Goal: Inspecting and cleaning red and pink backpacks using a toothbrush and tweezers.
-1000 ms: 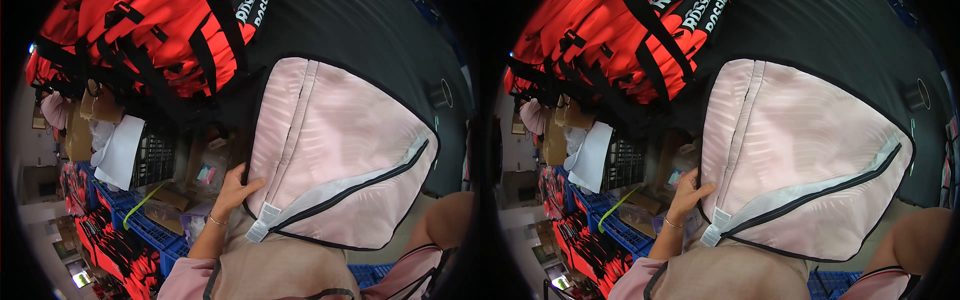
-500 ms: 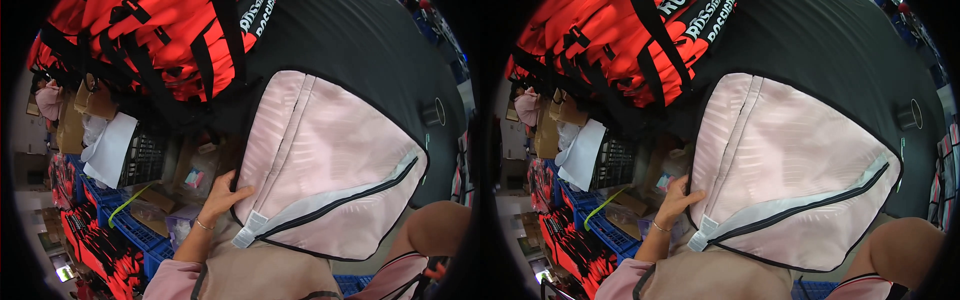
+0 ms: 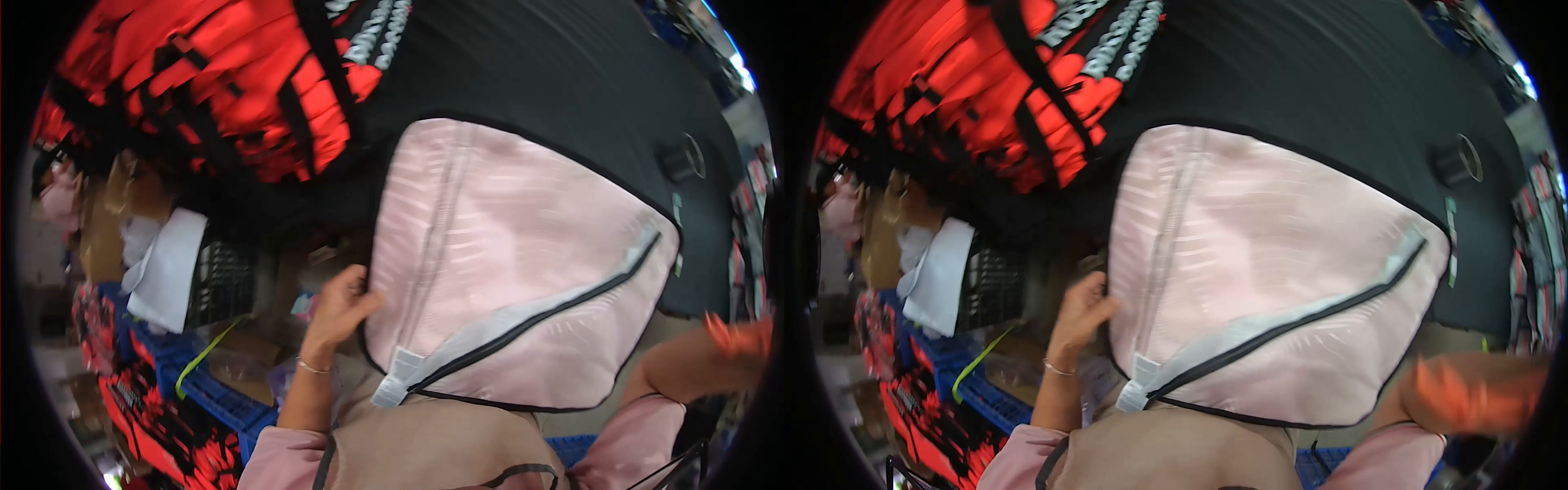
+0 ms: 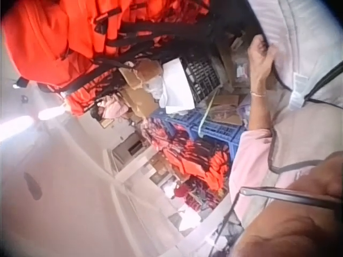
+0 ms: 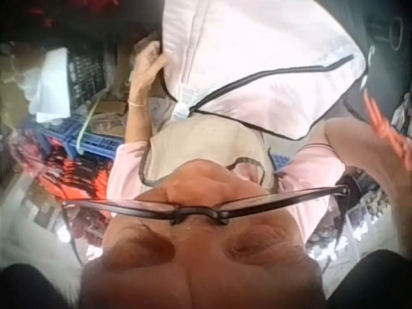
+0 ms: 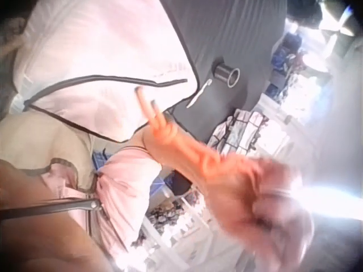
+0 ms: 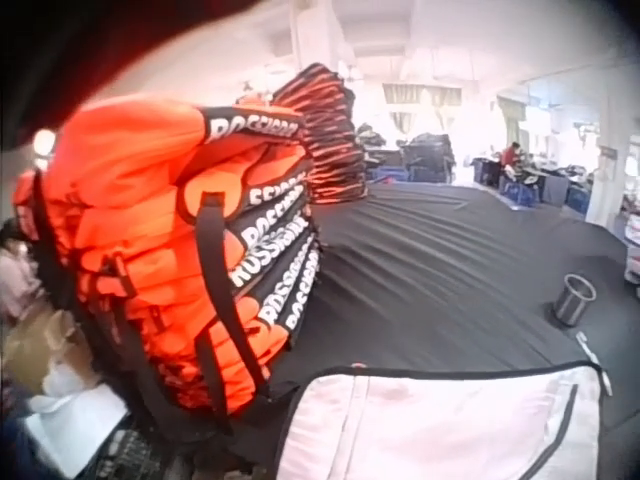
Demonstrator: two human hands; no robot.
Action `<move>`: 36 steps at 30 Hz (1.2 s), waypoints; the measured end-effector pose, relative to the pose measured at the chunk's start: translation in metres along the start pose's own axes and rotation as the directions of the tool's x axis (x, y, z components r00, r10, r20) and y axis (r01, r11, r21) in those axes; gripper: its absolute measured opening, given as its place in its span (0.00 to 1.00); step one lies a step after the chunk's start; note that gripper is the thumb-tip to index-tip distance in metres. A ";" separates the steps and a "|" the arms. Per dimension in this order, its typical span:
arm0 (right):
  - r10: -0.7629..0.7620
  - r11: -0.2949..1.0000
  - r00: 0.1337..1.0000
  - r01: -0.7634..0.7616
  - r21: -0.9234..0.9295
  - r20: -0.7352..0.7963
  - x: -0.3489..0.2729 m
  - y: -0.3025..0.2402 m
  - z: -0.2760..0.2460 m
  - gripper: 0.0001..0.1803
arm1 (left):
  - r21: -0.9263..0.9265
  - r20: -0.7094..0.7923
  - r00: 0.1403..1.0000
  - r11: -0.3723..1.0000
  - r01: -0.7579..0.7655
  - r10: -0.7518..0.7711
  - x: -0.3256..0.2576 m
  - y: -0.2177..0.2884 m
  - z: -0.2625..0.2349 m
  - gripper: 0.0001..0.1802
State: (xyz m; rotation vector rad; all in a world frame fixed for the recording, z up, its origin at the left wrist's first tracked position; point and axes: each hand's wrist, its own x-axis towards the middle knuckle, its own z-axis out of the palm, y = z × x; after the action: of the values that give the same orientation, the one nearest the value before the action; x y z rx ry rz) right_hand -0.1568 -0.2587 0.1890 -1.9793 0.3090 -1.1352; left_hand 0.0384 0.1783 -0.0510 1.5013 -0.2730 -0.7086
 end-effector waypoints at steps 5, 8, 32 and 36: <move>0.040 0.947 0.984 -0.092 -0.309 -0.171 -0.006 0.057 0.052 0.09 | 0.115 -0.112 0.984 0.986 -0.123 0.136 0.029 0.029 -0.008 0.20; 0.302 0.712 0.923 -0.384 -0.588 -0.237 -0.086 0.099 -0.019 0.06 | 0.098 0.038 0.983 0.978 -0.182 0.179 0.061 0.041 0.013 0.21; 0.648 0.705 0.754 -0.647 -0.289 -0.108 -0.138 0.085 -0.045 0.16 | 0.140 -0.390 0.847 0.932 -0.333 0.361 0.019 0.037 0.047 0.23; 0.418 0.810 0.899 -0.302 -0.503 0.132 -0.028 0.094 -0.033 0.17 | 0.111 -0.575 0.739 0.928 -0.356 0.352 -0.004 0.047 0.066 0.28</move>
State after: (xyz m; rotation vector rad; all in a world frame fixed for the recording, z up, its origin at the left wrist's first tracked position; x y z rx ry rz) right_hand -0.1831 -0.3208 0.1105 -2.3149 0.8678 -0.5970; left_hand 0.0089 0.1235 0.0011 1.5287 -0.0723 0.0841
